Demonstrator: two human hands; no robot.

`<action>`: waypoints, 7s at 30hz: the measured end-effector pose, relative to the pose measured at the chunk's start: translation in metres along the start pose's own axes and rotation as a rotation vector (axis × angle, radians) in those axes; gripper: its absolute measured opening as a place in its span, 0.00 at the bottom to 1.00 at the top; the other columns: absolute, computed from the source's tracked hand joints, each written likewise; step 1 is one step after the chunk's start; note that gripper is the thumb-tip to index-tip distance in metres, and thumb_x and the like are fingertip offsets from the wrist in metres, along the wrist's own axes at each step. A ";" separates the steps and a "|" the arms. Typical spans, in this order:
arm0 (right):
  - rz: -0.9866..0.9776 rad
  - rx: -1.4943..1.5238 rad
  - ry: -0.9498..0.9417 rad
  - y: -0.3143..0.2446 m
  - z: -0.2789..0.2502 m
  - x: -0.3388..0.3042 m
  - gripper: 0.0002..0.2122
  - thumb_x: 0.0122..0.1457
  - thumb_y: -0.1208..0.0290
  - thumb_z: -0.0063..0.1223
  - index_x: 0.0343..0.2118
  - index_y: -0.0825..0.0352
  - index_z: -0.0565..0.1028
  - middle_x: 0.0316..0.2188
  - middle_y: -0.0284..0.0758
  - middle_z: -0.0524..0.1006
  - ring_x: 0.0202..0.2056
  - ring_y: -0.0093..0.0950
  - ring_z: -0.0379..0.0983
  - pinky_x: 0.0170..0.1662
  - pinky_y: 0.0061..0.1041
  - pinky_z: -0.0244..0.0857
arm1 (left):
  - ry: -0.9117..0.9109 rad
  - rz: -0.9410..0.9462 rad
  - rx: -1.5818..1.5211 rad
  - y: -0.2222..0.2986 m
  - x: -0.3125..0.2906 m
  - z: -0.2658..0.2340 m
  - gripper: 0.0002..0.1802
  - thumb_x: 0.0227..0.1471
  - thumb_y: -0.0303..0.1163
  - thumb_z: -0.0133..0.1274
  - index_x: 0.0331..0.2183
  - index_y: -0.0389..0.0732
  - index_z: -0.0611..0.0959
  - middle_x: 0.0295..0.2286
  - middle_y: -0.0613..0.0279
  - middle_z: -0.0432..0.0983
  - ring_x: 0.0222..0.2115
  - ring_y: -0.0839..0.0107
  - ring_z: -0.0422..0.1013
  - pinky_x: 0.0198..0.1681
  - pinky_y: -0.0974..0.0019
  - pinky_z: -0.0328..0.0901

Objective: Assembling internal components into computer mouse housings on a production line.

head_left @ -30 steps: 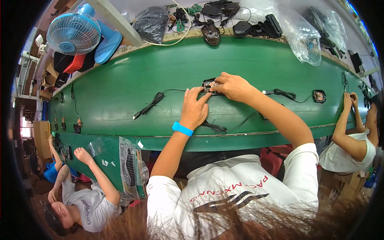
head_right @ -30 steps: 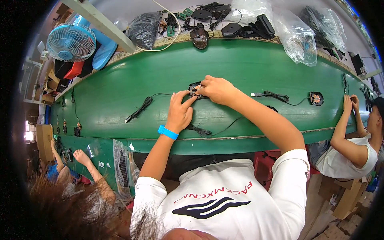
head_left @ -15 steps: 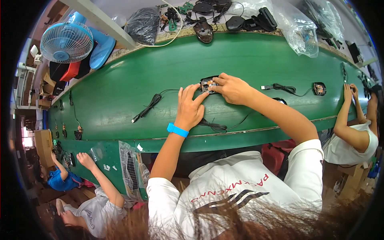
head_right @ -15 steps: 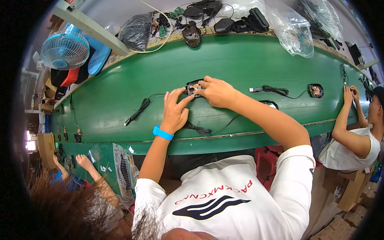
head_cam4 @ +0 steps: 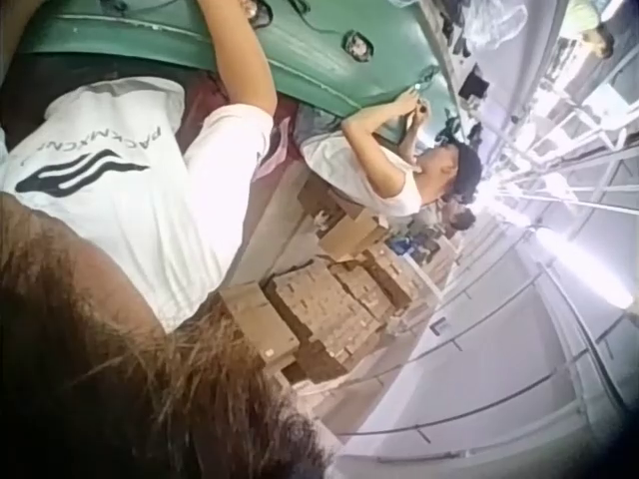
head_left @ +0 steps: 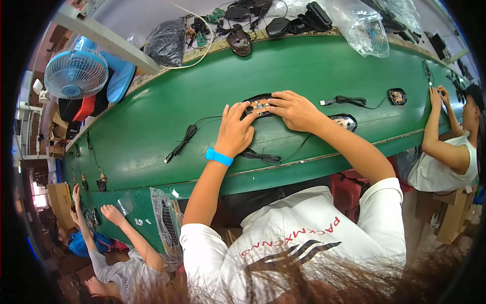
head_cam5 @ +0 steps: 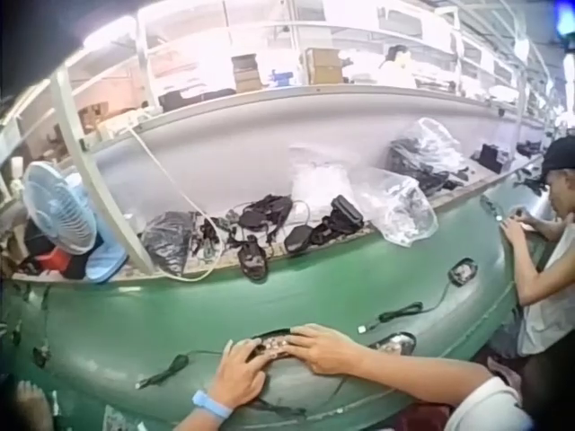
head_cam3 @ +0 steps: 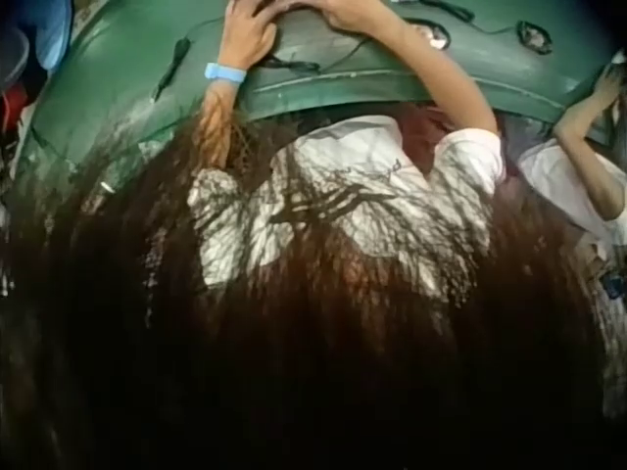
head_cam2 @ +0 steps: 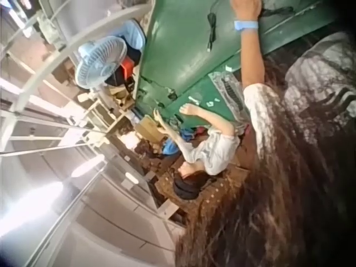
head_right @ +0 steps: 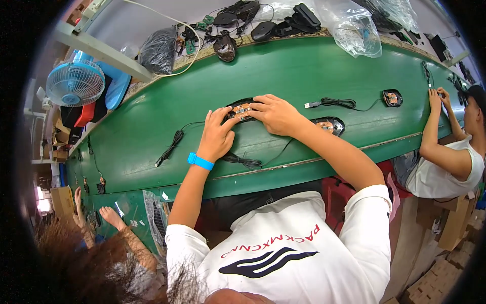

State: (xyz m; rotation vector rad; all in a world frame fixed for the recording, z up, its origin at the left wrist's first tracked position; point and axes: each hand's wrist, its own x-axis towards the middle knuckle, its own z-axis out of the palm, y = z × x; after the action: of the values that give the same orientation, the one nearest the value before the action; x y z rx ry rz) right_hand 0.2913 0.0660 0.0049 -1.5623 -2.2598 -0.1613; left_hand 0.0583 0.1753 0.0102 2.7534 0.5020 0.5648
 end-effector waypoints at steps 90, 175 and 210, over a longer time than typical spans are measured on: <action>0.750 -0.566 0.259 0.290 -0.029 -0.151 0.23 0.58 0.66 0.51 0.57 0.66 0.72 0.50 0.54 0.73 0.51 0.53 0.68 0.55 0.46 0.63 | 0.403 -0.521 0.108 0.046 -0.116 -0.013 0.04 0.44 0.23 0.58 0.28 0.38 0.81 0.36 0.52 0.77 0.41 0.51 0.72 0.45 0.53 0.67; 1.074 -0.342 0.352 0.274 -0.035 -0.128 0.24 0.55 0.64 0.49 0.56 0.66 0.71 0.57 0.44 0.72 0.60 0.40 0.64 0.62 0.42 0.57 | 0.208 0.100 -0.111 -0.051 0.330 0.107 0.17 0.41 0.28 0.62 0.39 0.40 0.83 0.40 0.52 0.75 0.45 0.49 0.70 0.51 0.52 0.67; 1.028 -0.331 0.340 0.280 -0.035 -0.139 0.22 0.56 0.70 0.51 0.55 0.69 0.71 0.55 0.46 0.72 0.58 0.45 0.65 0.62 0.42 0.59 | 0.404 -0.503 0.073 -0.293 0.307 -0.011 0.14 0.48 0.33 0.58 0.38 0.40 0.87 0.32 0.51 0.84 0.35 0.53 0.80 0.43 0.57 0.73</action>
State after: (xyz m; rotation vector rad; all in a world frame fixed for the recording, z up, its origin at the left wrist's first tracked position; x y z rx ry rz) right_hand 0.5998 0.0384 -0.0497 -2.4262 -1.0113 -0.4675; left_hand 0.2382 0.5602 0.0193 2.4260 1.2778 0.9778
